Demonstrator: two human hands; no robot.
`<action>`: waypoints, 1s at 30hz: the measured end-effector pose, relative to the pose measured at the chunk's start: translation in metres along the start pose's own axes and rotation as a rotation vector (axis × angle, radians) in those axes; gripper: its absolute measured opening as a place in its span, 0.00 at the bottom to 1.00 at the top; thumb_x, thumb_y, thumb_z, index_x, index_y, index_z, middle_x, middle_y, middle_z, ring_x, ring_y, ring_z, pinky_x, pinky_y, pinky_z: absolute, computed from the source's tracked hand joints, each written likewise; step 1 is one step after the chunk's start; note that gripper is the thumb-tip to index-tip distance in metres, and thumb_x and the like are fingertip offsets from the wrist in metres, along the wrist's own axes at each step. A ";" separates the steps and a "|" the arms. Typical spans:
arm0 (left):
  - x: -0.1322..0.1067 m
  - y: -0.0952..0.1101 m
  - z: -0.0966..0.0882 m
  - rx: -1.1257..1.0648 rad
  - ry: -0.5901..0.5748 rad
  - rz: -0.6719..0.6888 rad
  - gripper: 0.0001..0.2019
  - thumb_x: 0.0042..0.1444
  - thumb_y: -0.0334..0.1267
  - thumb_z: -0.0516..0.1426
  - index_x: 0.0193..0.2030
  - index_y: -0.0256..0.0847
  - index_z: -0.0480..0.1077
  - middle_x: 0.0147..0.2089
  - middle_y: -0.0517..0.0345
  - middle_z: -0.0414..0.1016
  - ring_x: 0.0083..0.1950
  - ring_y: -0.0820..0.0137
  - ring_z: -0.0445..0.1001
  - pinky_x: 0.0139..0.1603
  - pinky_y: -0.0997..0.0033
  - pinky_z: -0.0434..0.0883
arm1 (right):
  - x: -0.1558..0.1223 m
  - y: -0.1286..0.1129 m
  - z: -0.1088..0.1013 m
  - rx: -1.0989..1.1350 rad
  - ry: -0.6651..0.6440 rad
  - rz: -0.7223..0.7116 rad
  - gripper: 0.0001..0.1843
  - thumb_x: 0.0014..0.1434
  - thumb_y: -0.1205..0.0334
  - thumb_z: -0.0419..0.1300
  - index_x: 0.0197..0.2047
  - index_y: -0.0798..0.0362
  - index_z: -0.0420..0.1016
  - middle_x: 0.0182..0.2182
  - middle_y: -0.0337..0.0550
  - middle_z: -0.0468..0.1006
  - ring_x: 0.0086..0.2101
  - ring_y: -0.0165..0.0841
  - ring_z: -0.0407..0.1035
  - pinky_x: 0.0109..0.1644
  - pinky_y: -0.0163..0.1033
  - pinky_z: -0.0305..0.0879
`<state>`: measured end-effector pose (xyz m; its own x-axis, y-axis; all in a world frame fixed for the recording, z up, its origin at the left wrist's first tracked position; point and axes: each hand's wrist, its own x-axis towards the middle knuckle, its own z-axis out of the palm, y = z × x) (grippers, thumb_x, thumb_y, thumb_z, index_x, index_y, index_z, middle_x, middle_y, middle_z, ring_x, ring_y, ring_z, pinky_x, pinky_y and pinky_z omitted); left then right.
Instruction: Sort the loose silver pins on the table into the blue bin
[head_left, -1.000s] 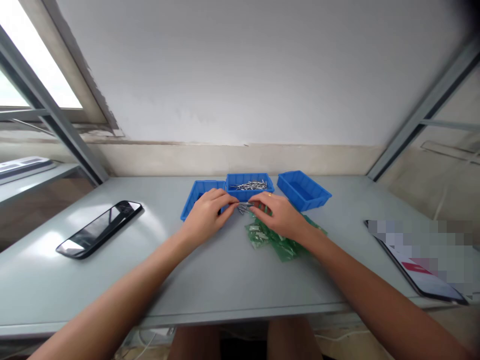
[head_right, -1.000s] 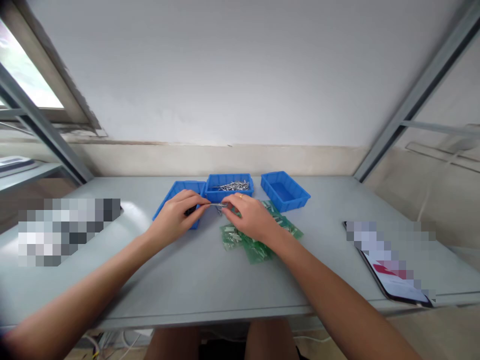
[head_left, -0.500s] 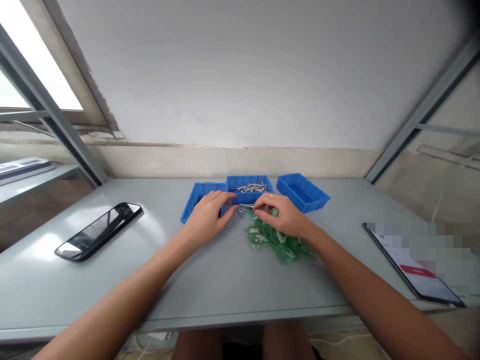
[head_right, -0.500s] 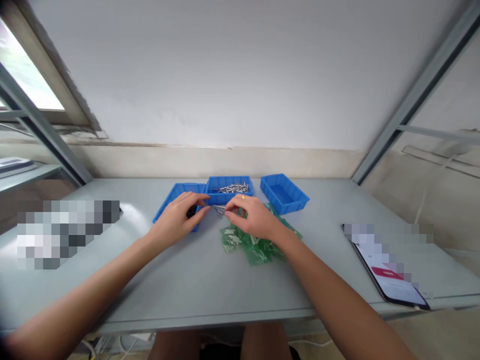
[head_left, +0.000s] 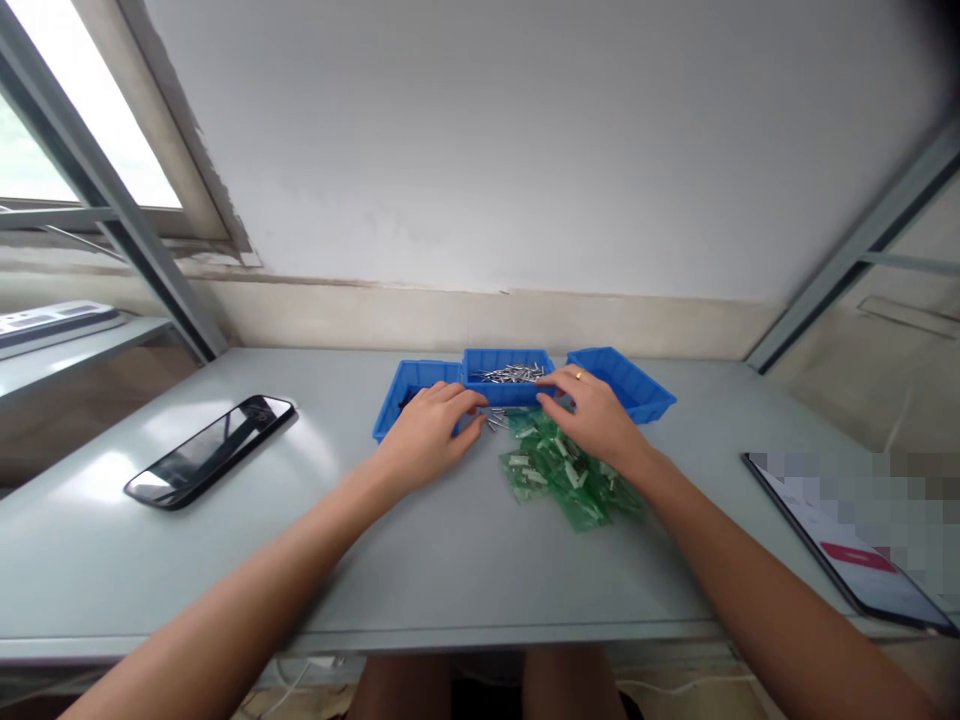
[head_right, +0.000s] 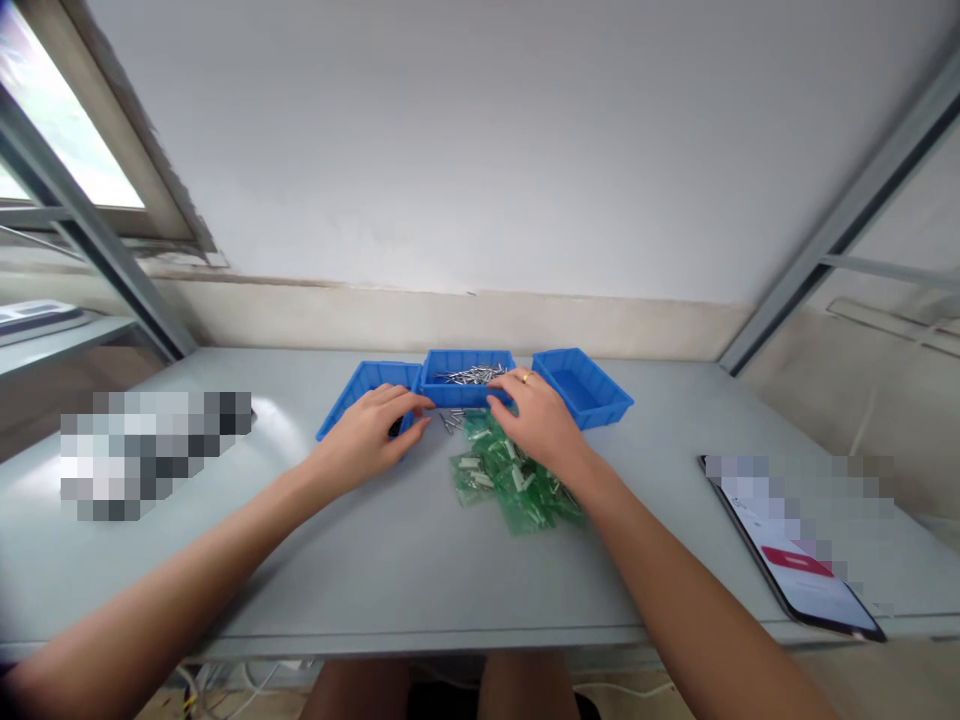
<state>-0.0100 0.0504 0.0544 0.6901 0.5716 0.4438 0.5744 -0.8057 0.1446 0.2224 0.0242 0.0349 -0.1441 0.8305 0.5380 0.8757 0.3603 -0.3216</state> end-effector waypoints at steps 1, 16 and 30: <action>0.000 0.000 0.000 0.003 -0.007 0.001 0.11 0.61 0.37 0.49 0.44 0.39 0.69 0.39 0.54 0.72 0.40 0.66 0.67 0.44 0.64 0.65 | -0.001 -0.004 -0.002 -0.003 -0.056 -0.016 0.12 0.60 0.60 0.52 0.45 0.52 0.72 0.42 0.45 0.73 0.47 0.37 0.66 0.51 0.42 0.62; 0.001 0.000 0.001 -0.019 -0.009 0.004 0.11 0.60 0.37 0.49 0.43 0.38 0.70 0.39 0.54 0.74 0.40 0.65 0.68 0.44 0.64 0.65 | -0.006 -0.007 0.010 -0.318 -0.244 -0.202 0.13 0.62 0.62 0.50 0.34 0.54 0.75 0.33 0.46 0.73 0.37 0.37 0.65 0.43 0.41 0.60; 0.000 0.007 -0.002 -0.173 0.069 -0.102 0.16 0.59 0.44 0.51 0.50 0.39 0.68 0.44 0.52 0.74 0.46 0.63 0.71 0.49 0.62 0.67 | -0.001 -0.024 -0.001 0.791 -0.048 0.178 0.10 0.60 0.53 0.53 0.36 0.49 0.70 0.26 0.36 0.67 0.27 0.29 0.63 0.32 0.35 0.61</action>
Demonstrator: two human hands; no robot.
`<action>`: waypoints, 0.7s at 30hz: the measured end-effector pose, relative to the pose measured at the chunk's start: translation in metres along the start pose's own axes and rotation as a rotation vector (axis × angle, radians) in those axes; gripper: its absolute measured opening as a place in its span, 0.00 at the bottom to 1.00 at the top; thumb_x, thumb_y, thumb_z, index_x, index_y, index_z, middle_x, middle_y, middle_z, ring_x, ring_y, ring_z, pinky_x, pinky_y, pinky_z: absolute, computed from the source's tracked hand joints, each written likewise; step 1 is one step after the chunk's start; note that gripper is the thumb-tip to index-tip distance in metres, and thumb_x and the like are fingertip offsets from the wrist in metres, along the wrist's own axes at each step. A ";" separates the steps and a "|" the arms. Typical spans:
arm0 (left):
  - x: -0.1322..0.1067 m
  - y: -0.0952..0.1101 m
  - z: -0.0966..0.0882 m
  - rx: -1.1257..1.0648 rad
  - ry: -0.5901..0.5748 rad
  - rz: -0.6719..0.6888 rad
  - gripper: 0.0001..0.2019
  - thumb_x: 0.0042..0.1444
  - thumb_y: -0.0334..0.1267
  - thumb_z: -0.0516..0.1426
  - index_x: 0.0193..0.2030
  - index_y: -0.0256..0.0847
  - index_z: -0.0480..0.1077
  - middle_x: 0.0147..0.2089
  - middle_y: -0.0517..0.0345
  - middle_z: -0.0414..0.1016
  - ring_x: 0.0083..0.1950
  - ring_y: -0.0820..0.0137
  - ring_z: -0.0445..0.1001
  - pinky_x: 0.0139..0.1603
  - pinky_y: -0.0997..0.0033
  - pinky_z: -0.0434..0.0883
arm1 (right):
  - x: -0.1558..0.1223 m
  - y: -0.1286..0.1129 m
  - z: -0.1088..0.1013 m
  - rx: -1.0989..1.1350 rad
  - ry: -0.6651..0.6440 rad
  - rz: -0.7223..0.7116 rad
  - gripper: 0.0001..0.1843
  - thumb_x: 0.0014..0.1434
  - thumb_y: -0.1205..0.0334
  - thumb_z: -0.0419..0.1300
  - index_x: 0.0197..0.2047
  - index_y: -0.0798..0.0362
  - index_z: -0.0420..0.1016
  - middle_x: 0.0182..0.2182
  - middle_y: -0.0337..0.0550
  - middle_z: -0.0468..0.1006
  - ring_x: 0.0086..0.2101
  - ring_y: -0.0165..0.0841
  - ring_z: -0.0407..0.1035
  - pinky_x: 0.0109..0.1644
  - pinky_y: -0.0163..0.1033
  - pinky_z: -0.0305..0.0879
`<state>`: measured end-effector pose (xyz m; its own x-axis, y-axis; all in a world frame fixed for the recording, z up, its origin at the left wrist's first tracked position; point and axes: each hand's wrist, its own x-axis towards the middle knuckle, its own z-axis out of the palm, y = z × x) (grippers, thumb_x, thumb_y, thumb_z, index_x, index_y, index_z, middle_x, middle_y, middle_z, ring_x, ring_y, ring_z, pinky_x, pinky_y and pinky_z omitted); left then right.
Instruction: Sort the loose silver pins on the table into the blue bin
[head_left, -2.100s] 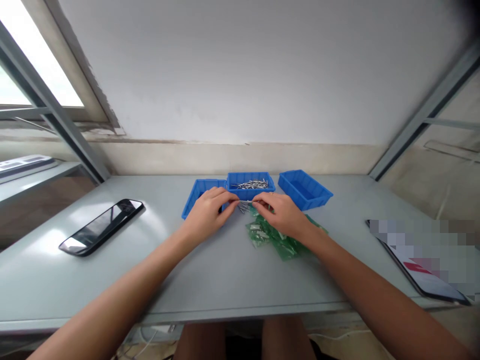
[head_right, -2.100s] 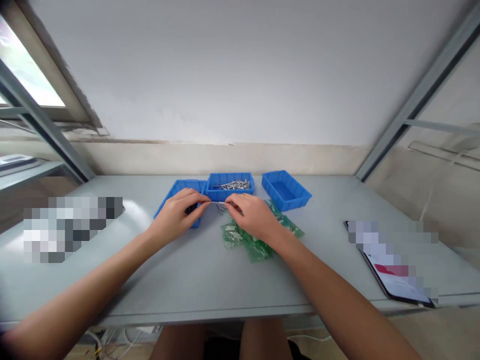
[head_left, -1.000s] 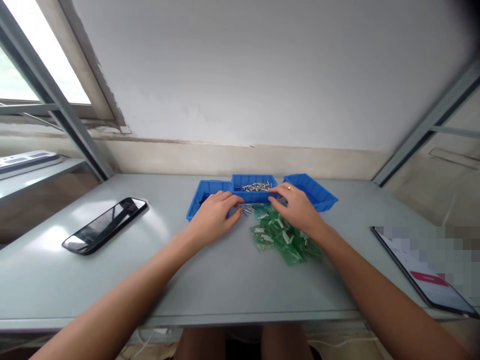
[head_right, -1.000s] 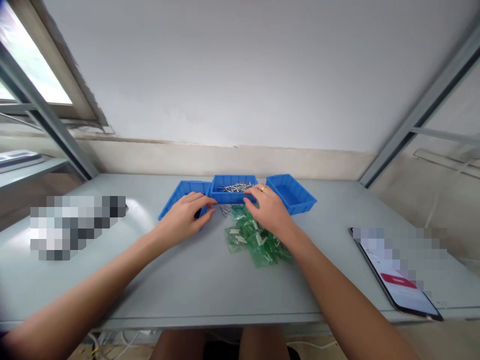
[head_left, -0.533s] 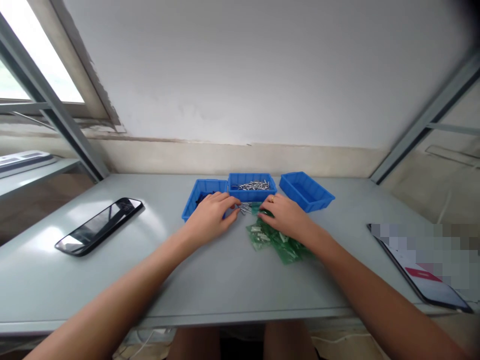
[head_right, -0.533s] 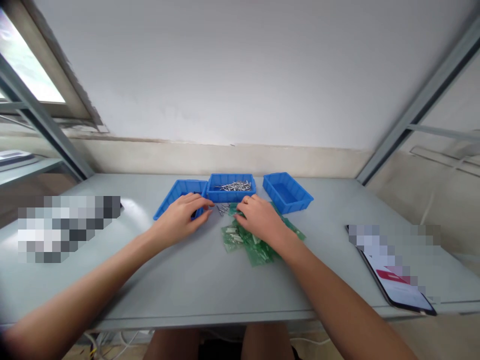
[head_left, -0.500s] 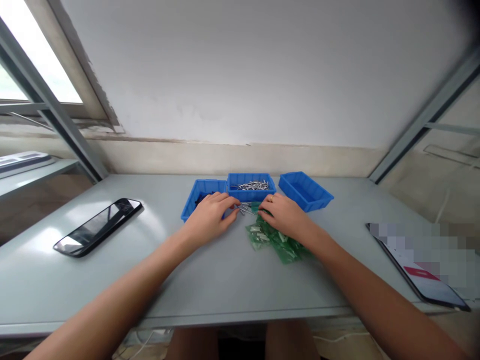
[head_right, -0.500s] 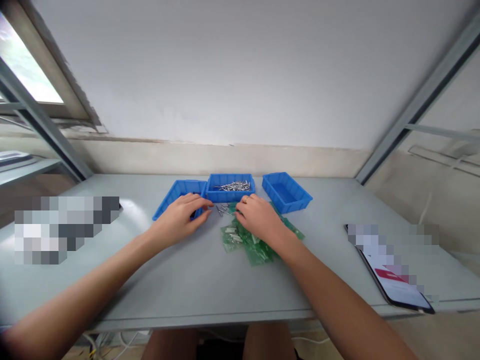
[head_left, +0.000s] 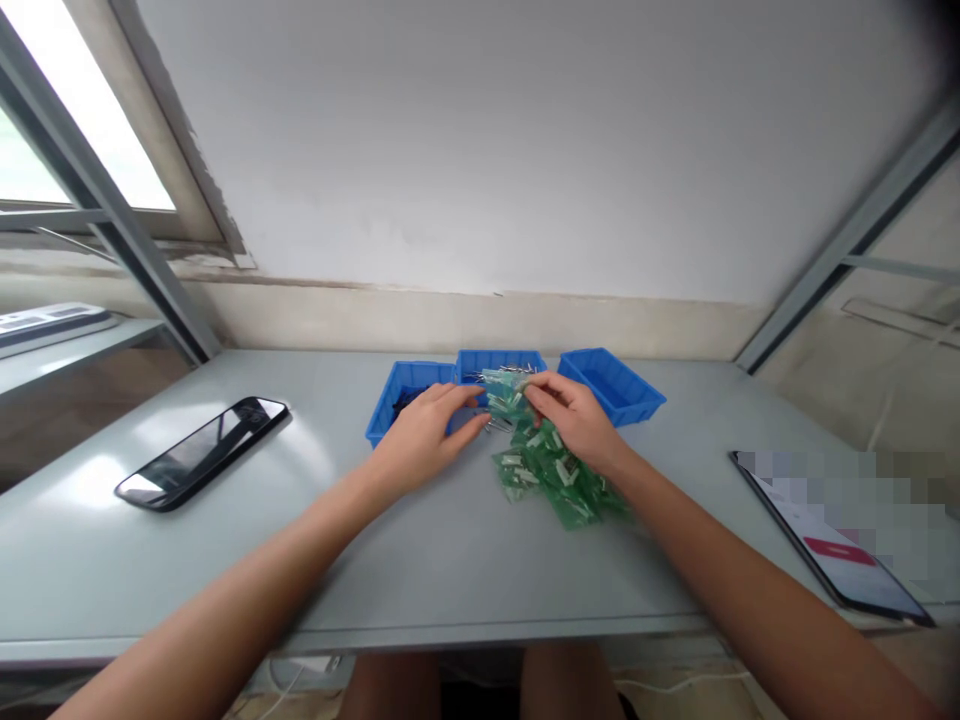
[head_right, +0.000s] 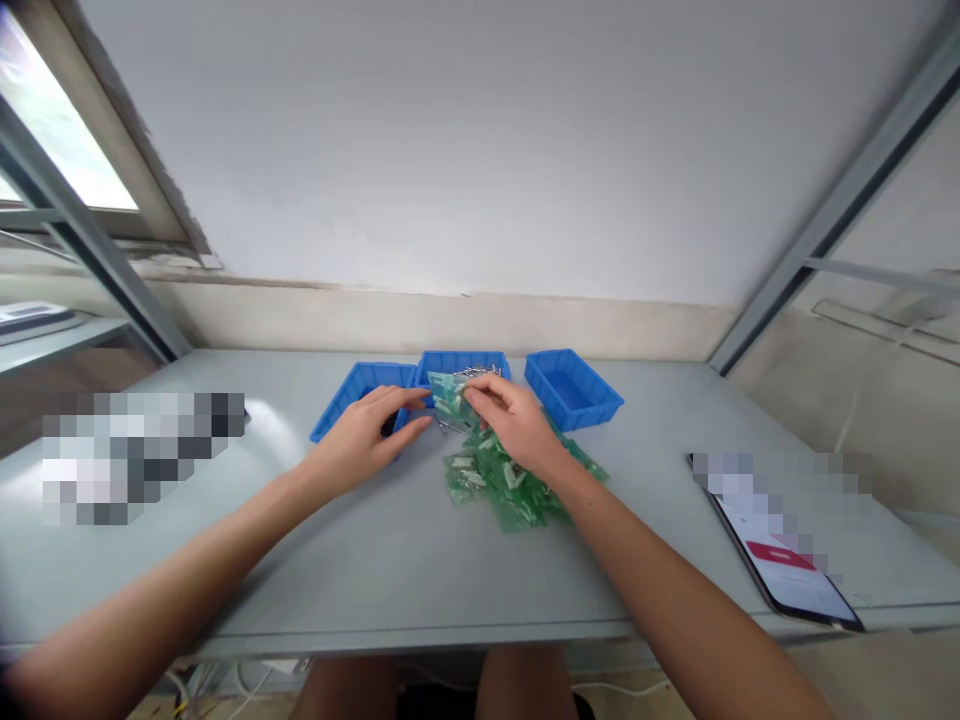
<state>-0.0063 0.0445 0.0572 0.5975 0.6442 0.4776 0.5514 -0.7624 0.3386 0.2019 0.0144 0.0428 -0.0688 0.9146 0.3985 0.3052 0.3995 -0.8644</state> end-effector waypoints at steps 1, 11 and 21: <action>0.000 0.000 0.000 -0.038 0.009 -0.018 0.15 0.59 0.44 0.52 0.49 0.39 0.68 0.44 0.52 0.75 0.46 0.64 0.71 0.49 0.62 0.67 | 0.000 0.001 0.002 0.085 -0.022 0.029 0.10 0.59 0.52 0.53 0.35 0.49 0.70 0.25 0.36 0.65 0.27 0.29 0.62 0.32 0.35 0.62; 0.002 -0.001 0.000 -0.385 0.096 -0.159 0.12 0.55 0.43 0.56 0.43 0.39 0.68 0.32 0.58 0.75 0.34 0.70 0.73 0.39 0.70 0.70 | -0.001 0.002 0.007 0.479 -0.108 0.199 0.11 0.56 0.52 0.58 0.32 0.51 0.69 0.29 0.38 0.65 0.32 0.29 0.62 0.32 0.34 0.63; 0.002 -0.002 0.001 -0.411 0.130 -0.196 0.09 0.55 0.41 0.56 0.39 0.39 0.67 0.28 0.61 0.72 0.30 0.72 0.69 0.34 0.72 0.68 | -0.001 -0.004 0.006 0.332 -0.074 0.152 0.17 0.51 0.51 0.61 0.41 0.51 0.70 0.32 0.40 0.71 0.32 0.30 0.67 0.34 0.37 0.69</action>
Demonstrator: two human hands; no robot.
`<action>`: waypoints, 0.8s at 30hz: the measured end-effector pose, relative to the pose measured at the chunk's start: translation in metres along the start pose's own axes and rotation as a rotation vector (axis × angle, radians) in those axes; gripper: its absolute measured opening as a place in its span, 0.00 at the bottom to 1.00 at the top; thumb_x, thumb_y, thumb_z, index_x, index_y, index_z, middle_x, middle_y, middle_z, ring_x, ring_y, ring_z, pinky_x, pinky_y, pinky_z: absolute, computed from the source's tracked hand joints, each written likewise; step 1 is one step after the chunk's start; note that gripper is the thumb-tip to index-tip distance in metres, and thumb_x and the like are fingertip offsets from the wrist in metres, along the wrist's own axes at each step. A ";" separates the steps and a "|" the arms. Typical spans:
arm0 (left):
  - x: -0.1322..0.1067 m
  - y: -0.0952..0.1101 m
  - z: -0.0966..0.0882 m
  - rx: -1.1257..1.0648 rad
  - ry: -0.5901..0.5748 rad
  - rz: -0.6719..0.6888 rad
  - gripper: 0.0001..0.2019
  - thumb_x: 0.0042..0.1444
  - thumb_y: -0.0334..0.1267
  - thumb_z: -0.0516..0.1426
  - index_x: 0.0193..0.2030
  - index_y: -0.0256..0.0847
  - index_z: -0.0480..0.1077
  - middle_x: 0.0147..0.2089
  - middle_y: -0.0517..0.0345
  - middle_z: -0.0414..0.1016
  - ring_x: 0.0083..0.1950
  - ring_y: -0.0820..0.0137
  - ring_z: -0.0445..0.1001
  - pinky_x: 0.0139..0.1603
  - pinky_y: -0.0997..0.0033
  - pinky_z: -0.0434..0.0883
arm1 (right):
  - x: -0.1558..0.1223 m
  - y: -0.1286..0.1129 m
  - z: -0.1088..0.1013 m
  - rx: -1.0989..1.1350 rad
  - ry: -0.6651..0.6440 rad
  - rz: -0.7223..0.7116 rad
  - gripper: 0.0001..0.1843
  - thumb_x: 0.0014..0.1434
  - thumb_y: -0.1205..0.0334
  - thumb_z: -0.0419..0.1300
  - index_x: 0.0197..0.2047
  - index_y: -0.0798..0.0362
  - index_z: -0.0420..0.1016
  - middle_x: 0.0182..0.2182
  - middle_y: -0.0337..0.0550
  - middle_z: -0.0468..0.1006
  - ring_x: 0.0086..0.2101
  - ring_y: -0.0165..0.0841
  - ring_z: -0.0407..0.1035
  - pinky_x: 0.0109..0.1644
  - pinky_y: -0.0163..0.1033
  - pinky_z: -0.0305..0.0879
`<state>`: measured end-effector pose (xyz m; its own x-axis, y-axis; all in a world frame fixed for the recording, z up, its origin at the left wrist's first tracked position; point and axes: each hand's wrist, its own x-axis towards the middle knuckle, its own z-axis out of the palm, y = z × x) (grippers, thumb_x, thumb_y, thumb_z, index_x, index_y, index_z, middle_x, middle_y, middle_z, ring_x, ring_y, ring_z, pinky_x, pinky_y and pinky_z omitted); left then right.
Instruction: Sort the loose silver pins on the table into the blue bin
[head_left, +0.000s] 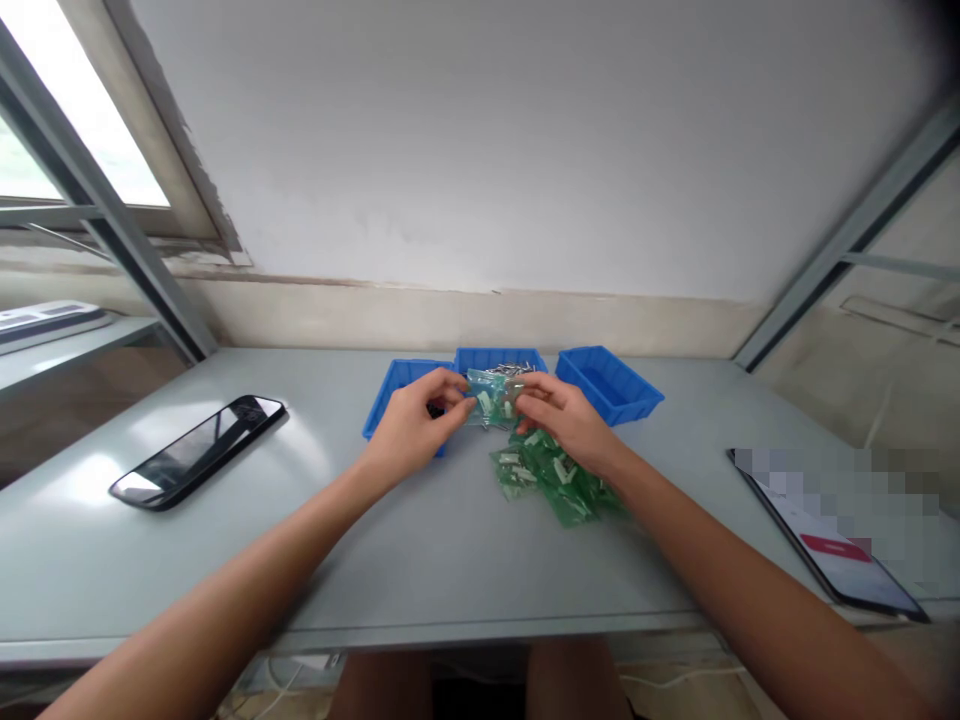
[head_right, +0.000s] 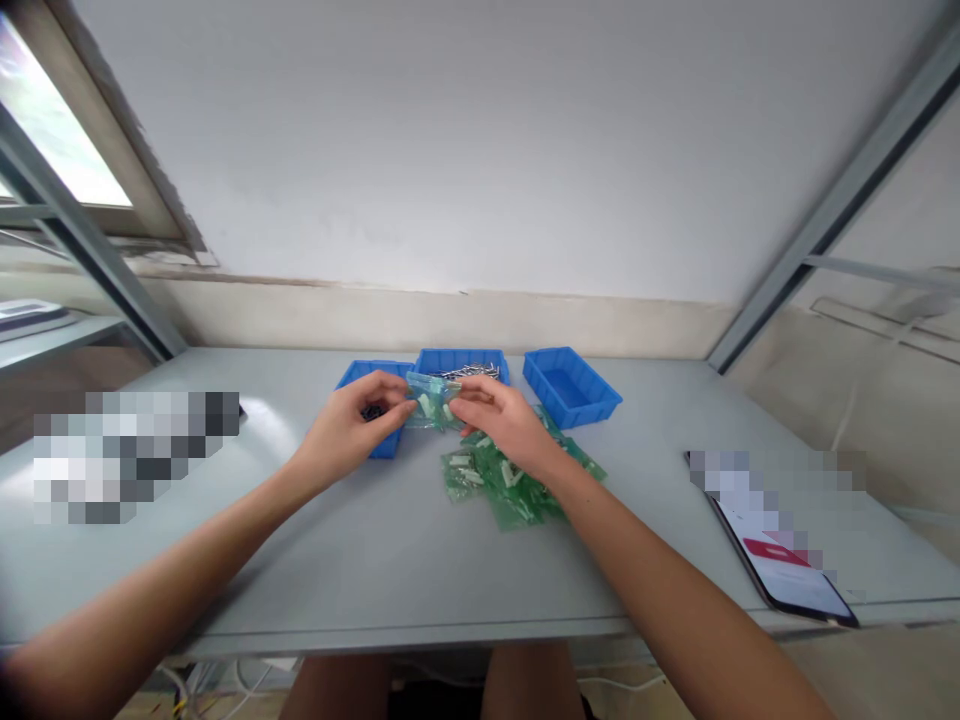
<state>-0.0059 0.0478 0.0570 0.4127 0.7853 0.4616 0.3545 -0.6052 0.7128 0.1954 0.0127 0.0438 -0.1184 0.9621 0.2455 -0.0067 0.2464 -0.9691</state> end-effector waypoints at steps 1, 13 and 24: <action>0.000 0.000 0.000 -0.009 -0.008 0.002 0.09 0.55 0.41 0.56 0.39 0.38 0.67 0.28 0.61 0.72 0.30 0.72 0.69 0.33 0.72 0.68 | 0.000 -0.001 0.000 -0.054 0.024 -0.003 0.15 0.51 0.51 0.61 0.39 0.52 0.70 0.30 0.39 0.71 0.30 0.29 0.67 0.33 0.36 0.69; 0.000 0.002 -0.001 -0.041 -0.092 -0.012 0.12 0.55 0.44 0.56 0.39 0.37 0.69 0.32 0.57 0.74 0.33 0.71 0.71 0.35 0.72 0.68 | 0.000 0.000 -0.003 -0.133 0.065 -0.064 0.11 0.54 0.52 0.58 0.33 0.51 0.72 0.23 0.34 0.67 0.24 0.27 0.64 0.30 0.36 0.67; -0.001 0.002 -0.001 -0.032 -0.075 0.002 0.11 0.54 0.44 0.56 0.38 0.38 0.68 0.28 0.59 0.73 0.29 0.72 0.70 0.31 0.73 0.68 | 0.001 0.002 -0.001 -0.127 0.050 -0.043 0.12 0.54 0.51 0.58 0.33 0.51 0.70 0.24 0.35 0.67 0.25 0.28 0.64 0.29 0.35 0.68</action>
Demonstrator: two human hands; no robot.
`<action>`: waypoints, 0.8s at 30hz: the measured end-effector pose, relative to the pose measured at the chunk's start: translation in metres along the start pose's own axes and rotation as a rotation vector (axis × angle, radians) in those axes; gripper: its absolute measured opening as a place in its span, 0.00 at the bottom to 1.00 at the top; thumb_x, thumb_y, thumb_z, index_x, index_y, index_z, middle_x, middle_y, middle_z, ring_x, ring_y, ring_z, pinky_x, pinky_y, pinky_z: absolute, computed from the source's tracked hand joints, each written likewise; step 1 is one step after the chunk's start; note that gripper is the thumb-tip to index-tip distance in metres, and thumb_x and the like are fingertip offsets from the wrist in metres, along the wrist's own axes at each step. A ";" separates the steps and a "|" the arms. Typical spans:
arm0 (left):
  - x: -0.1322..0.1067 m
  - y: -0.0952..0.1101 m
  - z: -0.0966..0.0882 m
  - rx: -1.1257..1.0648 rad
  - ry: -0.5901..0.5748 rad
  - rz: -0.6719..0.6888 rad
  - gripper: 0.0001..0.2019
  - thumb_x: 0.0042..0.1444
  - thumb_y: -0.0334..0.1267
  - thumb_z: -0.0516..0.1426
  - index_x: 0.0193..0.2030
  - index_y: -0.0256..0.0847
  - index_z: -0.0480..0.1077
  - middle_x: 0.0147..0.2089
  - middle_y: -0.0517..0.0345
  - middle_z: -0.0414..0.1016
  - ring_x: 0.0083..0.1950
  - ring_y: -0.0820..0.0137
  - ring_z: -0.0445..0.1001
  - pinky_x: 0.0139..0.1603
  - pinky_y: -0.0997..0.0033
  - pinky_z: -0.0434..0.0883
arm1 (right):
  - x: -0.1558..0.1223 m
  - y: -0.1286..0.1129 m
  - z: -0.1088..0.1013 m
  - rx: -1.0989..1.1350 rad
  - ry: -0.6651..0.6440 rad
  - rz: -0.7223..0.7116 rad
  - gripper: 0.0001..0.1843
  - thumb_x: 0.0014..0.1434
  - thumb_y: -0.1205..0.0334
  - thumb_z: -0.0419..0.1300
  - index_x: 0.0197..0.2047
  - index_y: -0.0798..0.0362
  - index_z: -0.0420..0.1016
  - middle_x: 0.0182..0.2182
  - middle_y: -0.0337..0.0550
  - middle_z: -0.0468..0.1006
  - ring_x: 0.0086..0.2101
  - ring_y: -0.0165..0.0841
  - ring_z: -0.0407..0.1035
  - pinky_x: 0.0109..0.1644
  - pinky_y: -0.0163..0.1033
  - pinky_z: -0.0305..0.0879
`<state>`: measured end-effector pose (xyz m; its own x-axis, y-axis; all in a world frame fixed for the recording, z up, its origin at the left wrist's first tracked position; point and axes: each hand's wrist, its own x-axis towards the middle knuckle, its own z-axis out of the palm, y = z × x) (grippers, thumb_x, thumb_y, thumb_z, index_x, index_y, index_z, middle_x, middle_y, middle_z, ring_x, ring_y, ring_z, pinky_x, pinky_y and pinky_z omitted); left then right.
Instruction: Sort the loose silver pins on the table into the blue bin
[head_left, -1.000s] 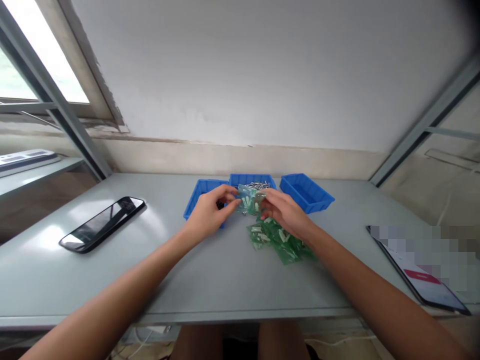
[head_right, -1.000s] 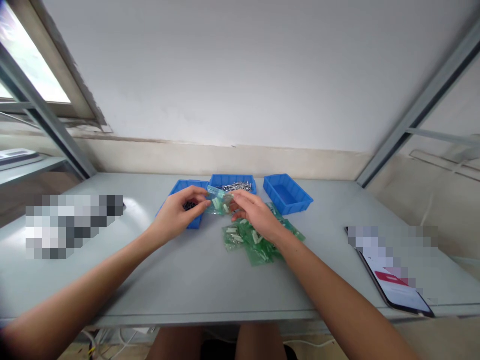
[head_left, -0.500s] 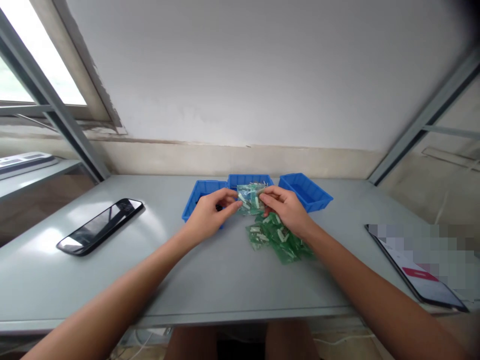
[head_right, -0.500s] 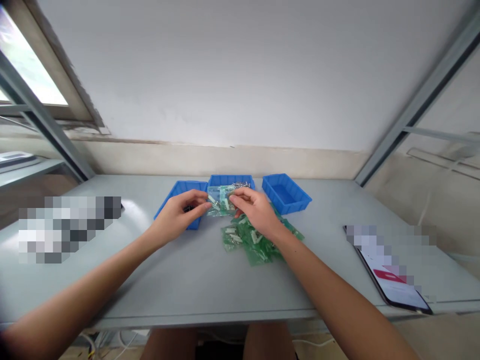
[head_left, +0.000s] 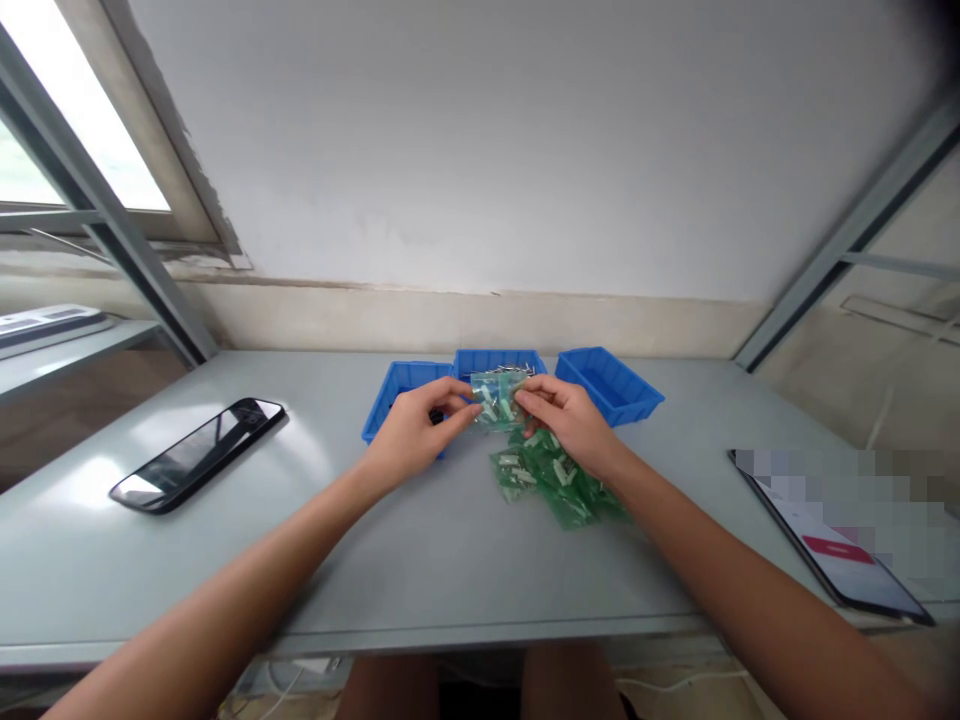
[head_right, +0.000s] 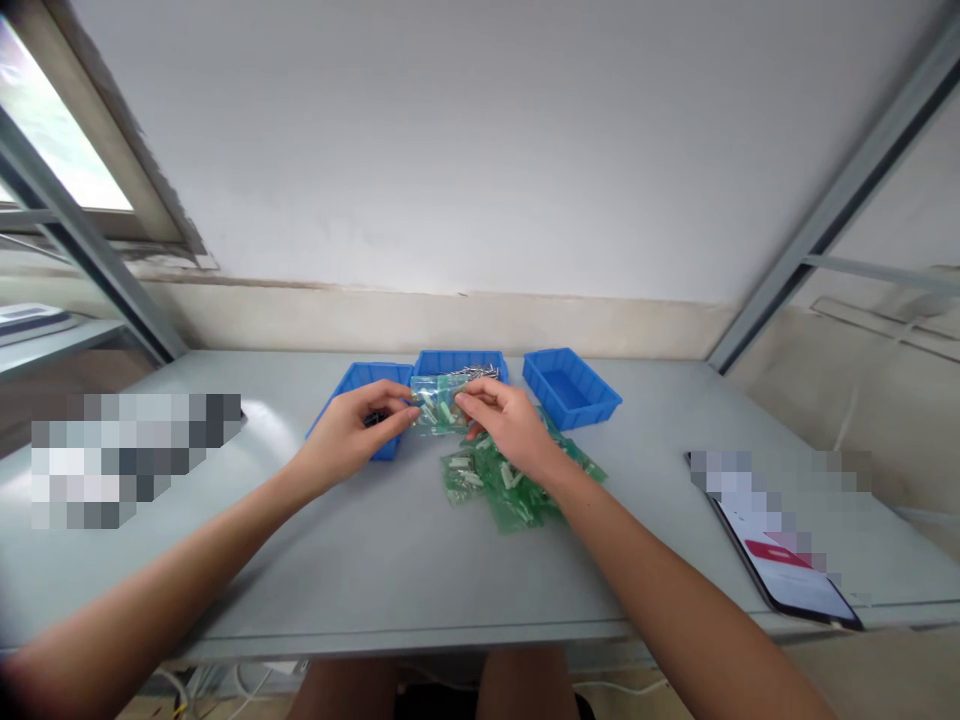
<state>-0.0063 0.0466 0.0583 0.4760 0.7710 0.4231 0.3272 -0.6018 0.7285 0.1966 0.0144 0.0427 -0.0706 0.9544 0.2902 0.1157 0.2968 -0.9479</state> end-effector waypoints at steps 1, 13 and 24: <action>0.000 0.000 0.000 0.008 0.000 0.008 0.11 0.54 0.44 0.56 0.38 0.38 0.68 0.28 0.59 0.74 0.30 0.71 0.71 0.32 0.73 0.68 | 0.000 -0.001 0.000 -0.009 -0.001 0.005 0.12 0.54 0.51 0.58 0.32 0.51 0.70 0.24 0.35 0.67 0.25 0.28 0.64 0.29 0.35 0.67; 0.001 0.002 -0.003 0.219 0.080 0.148 0.08 0.56 0.40 0.55 0.36 0.39 0.72 0.33 0.57 0.73 0.33 0.71 0.70 0.37 0.71 0.68 | -0.002 -0.001 0.001 -0.225 0.030 -0.091 0.10 0.57 0.53 0.55 0.36 0.51 0.69 0.24 0.37 0.69 0.28 0.31 0.66 0.31 0.37 0.64; 0.001 0.005 -0.005 -0.027 0.054 -0.002 0.12 0.58 0.42 0.53 0.40 0.39 0.74 0.37 0.55 0.78 0.38 0.68 0.75 0.39 0.69 0.71 | -0.006 -0.008 -0.001 -0.095 -0.026 -0.090 0.12 0.58 0.53 0.54 0.39 0.51 0.71 0.33 0.41 0.74 0.30 0.31 0.71 0.33 0.38 0.69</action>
<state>-0.0083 0.0451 0.0647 0.4301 0.7828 0.4497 0.3054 -0.5949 0.7435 0.1976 0.0060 0.0484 -0.1108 0.9228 0.3689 0.2005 0.3843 -0.9012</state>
